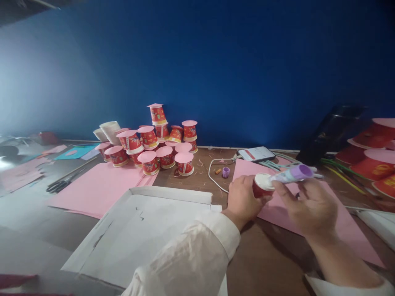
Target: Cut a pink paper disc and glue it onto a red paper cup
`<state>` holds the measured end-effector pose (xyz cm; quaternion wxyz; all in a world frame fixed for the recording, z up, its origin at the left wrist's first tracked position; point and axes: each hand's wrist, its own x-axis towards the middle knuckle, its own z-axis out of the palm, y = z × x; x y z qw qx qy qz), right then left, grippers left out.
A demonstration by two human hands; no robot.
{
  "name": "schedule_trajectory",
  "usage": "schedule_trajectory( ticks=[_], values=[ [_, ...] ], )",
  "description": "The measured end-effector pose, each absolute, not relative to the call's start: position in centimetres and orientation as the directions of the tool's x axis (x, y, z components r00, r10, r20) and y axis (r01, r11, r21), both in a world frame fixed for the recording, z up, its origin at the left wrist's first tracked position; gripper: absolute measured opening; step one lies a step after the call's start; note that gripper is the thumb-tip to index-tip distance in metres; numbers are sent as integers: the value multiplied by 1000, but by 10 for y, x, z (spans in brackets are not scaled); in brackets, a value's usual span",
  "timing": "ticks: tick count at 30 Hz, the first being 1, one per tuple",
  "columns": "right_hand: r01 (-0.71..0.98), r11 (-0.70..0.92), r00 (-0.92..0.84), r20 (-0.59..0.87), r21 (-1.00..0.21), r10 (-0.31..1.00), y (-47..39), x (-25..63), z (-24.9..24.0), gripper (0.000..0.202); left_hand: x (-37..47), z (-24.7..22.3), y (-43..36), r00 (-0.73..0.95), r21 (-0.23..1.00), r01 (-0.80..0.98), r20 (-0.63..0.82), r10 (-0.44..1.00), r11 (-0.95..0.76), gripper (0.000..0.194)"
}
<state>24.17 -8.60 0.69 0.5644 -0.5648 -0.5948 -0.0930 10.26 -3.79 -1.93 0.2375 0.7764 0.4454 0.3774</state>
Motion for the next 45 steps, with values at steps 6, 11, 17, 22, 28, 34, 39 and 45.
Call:
schedule_trajectory(
  ticks=[6,11,17,22,28,34,39,45],
  values=[
    [843,434,39,840,-318,541,-79,235,7,24,103,-26,-35,350,651,550,389,852,-523,42],
    [876,388,53,856,-288,514,-69,234,5,28,105,-30,-35,353,630,549,420,836,-549,40],
    [820,260,298,769,-510,566,-74,246,7,29,104,-23,-36,312,678,527,407,859,-513,44],
    [727,259,343,663,-636,666,-82,244,9,34,103,-20,-36,309,717,493,384,870,-492,43],
    [823,292,204,733,-488,649,-77,241,7,26,102,-21,-36,330,715,481,388,860,-507,47],
    [737,246,339,660,-629,671,-80,248,10,28,103,-23,-35,311,719,487,388,867,-496,44],
    [718,300,257,639,-629,725,-81,247,12,27,102,-22,-35,322,730,463,389,863,-502,47],
    [781,204,346,680,-591,647,-79,249,9,28,103,-20,-37,318,765,420,380,869,-488,46]
  ],
)
